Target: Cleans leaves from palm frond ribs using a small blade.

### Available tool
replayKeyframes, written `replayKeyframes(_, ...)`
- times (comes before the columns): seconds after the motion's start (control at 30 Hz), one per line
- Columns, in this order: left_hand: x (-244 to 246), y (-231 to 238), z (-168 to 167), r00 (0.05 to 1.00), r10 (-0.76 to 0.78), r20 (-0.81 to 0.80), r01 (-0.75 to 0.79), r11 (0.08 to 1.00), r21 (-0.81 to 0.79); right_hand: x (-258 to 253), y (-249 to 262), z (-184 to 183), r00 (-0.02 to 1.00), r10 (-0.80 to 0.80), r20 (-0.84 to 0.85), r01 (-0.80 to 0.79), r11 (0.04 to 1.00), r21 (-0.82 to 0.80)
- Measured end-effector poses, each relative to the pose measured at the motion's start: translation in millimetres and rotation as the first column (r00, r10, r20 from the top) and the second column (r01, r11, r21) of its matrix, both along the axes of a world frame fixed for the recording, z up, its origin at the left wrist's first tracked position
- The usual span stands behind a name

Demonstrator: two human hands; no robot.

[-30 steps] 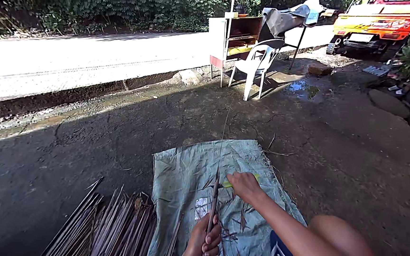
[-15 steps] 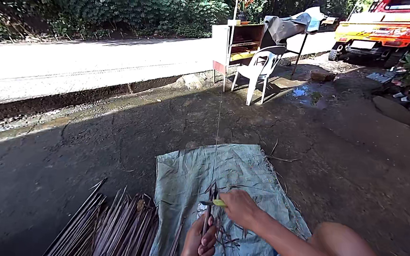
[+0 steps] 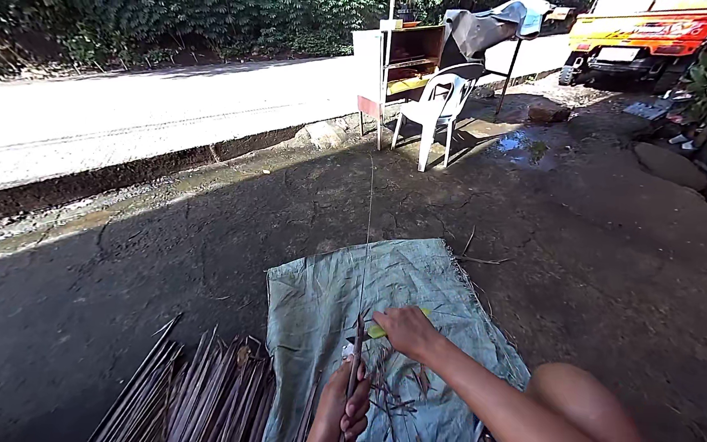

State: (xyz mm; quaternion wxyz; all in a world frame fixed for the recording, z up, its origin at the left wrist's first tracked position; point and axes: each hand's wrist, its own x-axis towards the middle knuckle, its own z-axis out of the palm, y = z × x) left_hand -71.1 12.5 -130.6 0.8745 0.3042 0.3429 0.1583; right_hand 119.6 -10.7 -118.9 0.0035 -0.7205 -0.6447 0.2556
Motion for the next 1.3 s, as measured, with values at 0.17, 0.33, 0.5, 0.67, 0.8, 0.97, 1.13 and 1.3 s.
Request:
replayKeyframes(0.17, 0, -4, 4, 0.998, -0.046, -0.05, 0.048, 0.998, 0.043, 9, 1, 5, 0.987, -0.136, 0.089, 0.138, 0.99, -0.013)
replayKeyframes(0.33, 4, -20, 5, 0.986, -0.041, -0.164, 0.065, 0.987, 0.146, 24, 5, 19, 0.942, -0.307, 0.136, 0.316, 0.947, -0.051)
replayKeyframes(0.5, 2, -20, 2, 0.978, -0.012, -0.208, 0.056, 0.977, 0.206, -1, -3, 16, 0.972, -0.219, 0.087, 0.225, 0.972, -0.07)
replayKeyframes(0.67, 2, -24, 5, 0.973, -0.085, -0.214, 0.123, 0.977, 0.173, 23, 1, 12, 0.898, -0.421, 0.128, 0.432, 0.899, -0.075)
replayKeyframes(0.8, 2, -26, 7, 0.969, -0.107, -0.223, 0.156, 0.964, 0.216, 50, 2, 24, 0.834, -0.542, 0.104, 0.549, 0.834, -0.051)
replayKeyframes(0.97, 6, -11, -3, 0.919, -0.06, -0.389, 0.204, 0.918, 0.341, 12, -4, 9, 0.87, -0.337, -0.361, 0.341, 0.939, -0.055)
replayKeyframes(1.13, 0, -8, -23, 0.949, 0.133, -0.286, 0.072, 0.792, 0.606, -55, -33, -3, 0.703, 0.088, -0.705, 0.044, 0.985, 0.167)
replayKeyframes(1.3, 4, -7, -17, 0.947, 0.127, -0.295, 0.051, 0.848, 0.528, -61, -27, -27, 0.686, 0.115, -0.718, 0.27, 0.877, 0.398)
